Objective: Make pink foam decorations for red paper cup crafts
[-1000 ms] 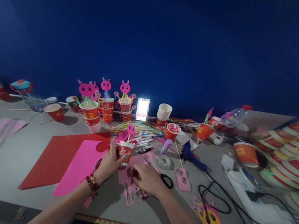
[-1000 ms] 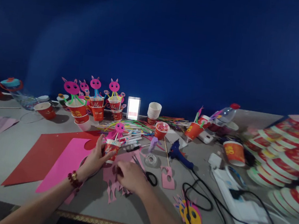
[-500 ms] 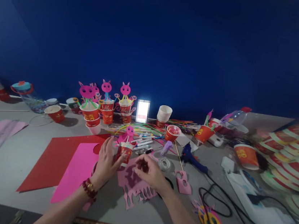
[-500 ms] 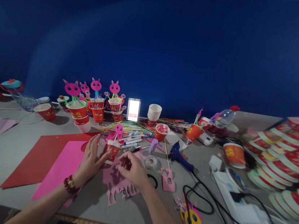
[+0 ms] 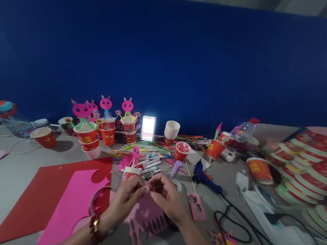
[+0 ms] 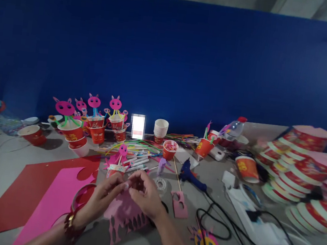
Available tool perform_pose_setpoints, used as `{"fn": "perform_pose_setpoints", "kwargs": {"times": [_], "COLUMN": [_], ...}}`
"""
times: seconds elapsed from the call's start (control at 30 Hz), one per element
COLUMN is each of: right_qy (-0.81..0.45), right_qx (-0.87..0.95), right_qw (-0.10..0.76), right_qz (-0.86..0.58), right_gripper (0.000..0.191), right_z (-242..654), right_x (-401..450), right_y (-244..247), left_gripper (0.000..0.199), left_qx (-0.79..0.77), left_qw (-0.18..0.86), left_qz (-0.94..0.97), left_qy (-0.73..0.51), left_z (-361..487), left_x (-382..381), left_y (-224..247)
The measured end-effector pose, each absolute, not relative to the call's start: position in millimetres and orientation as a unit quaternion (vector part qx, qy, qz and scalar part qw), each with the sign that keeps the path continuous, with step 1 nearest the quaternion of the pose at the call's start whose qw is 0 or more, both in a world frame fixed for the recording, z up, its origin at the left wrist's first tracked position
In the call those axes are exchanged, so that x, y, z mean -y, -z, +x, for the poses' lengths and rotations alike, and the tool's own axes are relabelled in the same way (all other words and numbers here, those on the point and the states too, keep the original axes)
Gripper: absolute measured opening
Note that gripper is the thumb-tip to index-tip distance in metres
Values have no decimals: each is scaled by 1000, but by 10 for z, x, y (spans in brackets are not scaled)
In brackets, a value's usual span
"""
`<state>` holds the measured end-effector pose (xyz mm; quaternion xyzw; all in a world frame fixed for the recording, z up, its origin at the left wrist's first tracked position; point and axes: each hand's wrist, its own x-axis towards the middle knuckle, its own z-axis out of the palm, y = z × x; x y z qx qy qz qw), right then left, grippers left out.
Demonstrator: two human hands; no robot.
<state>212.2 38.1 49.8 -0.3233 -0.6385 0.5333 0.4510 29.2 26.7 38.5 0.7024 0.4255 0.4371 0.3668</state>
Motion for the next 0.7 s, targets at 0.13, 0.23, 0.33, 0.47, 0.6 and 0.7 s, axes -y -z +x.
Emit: {"fn": "perform_pose_setpoints", "kwargs": {"times": [0.13, 0.23, 0.33, 0.47, 0.6, 0.7], "right_qy": [-518, -523, -519, -514, -514, -504], "right_qx": [650, 648, 644, 649, 649, 654], "right_qw": [453, 456, 468, 464, 463, 466], "right_qz": [-323, -314, -310, -315, -317, -318], "right_gripper": [11, 8, 7, 5, 5, 4], "right_z": [2092, 2073, 2065, 2063, 2058, 2049], "right_x": [-363, -350, -342, -328, -311, -308], "right_y": [-489, -484, -479, -457, -428, -416], "left_gripper": [22, 21, 23, 25, 27, 29], "left_qx": [-404, -399, -414, -412, -392, -377], "left_qw": [341, 355, 387, 466, 537, 574], "left_qz": [728, 725, 703, 651, 598, 568], "left_qy": [-437, -435, -430, -436, -448, -454], "left_z": [277, 262, 254, 251, 258, 266], "left_x": [-224, -182, -143, -112, -102, -91], "left_y": [-393, -400, -389, -347, -318, -314]}}
